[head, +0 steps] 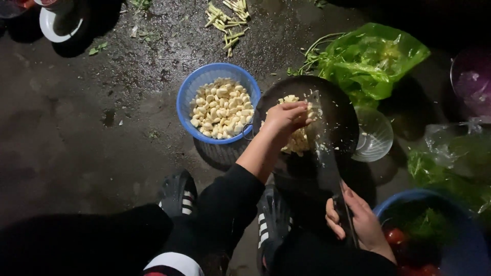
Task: The person chops garlic cloves on a wooden cutting board using a large knife. They repeatedly gather the chopped garlic and continue chopping until it is finely minced, then scrape the garlic into a small bowl.
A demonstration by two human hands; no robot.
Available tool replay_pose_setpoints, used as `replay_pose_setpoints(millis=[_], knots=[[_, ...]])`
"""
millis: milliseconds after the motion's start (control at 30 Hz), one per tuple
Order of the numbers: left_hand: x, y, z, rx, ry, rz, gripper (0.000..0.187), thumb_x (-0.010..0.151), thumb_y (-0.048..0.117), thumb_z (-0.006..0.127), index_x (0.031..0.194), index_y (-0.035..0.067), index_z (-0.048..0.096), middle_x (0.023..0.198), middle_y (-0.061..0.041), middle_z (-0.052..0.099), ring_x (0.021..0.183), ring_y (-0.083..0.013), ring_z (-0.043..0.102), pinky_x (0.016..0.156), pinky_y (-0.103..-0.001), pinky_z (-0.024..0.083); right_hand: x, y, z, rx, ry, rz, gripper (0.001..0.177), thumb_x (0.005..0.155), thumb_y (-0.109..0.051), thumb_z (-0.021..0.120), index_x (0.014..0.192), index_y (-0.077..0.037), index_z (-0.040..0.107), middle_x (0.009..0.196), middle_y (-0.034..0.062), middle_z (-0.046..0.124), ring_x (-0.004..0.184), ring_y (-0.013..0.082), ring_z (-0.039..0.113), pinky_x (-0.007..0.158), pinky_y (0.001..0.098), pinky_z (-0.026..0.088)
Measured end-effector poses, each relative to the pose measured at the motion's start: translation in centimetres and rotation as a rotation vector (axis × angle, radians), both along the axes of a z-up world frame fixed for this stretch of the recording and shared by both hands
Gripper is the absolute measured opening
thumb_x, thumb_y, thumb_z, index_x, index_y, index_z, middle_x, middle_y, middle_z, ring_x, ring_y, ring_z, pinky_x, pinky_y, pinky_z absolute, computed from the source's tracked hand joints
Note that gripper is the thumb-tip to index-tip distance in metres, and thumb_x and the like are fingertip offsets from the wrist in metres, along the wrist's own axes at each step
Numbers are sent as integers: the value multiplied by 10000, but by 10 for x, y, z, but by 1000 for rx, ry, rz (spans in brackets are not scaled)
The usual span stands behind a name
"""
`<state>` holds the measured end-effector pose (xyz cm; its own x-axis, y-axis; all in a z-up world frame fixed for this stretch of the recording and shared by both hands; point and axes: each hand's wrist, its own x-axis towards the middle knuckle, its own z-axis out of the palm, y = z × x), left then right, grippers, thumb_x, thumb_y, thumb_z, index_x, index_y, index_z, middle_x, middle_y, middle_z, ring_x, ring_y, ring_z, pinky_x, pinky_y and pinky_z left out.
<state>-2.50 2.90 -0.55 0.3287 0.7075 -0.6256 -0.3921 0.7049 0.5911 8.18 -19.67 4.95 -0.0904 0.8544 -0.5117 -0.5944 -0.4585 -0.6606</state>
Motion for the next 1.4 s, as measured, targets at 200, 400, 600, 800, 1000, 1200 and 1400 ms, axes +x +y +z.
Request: replay_pose_setpoints(millis=[200,400,600,800,1000,1200,1400], knots=[[-16,7,-4,551,898,-413,269,759,152,552,938,97,745,940,-66,727,890,-195,679,782,-334,556,4,-2,-1,119,121,17,461,969,-312,299,1400,-151,311,567,84,460,325,131,421,294,238,383],[8,-4,-2,628,870,-452,204,783,70,639,966,80,729,949,-74,727,779,-161,700,768,-297,586,20,-17,-21,131,151,-102,316,1010,-306,287,1210,-108,432,589,92,443,325,133,389,321,265,342],[67,-33,-45,896,1042,-712,192,739,-77,496,670,-5,660,729,-169,622,682,-345,606,563,-457,460,40,-34,-58,58,171,-44,633,984,-528,316,638,-14,449,420,75,339,320,170,315,350,289,297],[80,-41,-73,1024,1035,-821,180,704,-123,438,632,-17,564,816,-221,534,645,-375,513,582,-443,449,38,-38,-58,86,140,-158,471,1020,-423,334,765,-46,457,621,86,429,332,133,340,331,274,306],[73,-40,-74,973,1029,-743,206,853,111,554,668,33,599,797,-147,525,665,-341,517,552,-444,430,40,-36,-43,136,76,-157,347,1033,-371,308,884,-92,451,619,98,442,326,138,352,330,279,327],[36,-43,-22,995,824,-399,239,847,38,554,1016,75,718,799,-154,565,767,-316,540,612,-391,442,27,-28,-20,220,150,-70,266,996,-349,362,923,-100,422,610,112,441,319,150,366,297,273,319],[-21,-59,73,409,669,-370,292,942,280,392,740,84,470,797,-78,483,723,-218,461,673,-353,364,0,-6,-5,218,294,7,315,998,-330,322,1165,-87,437,597,94,422,321,130,368,311,250,338]])
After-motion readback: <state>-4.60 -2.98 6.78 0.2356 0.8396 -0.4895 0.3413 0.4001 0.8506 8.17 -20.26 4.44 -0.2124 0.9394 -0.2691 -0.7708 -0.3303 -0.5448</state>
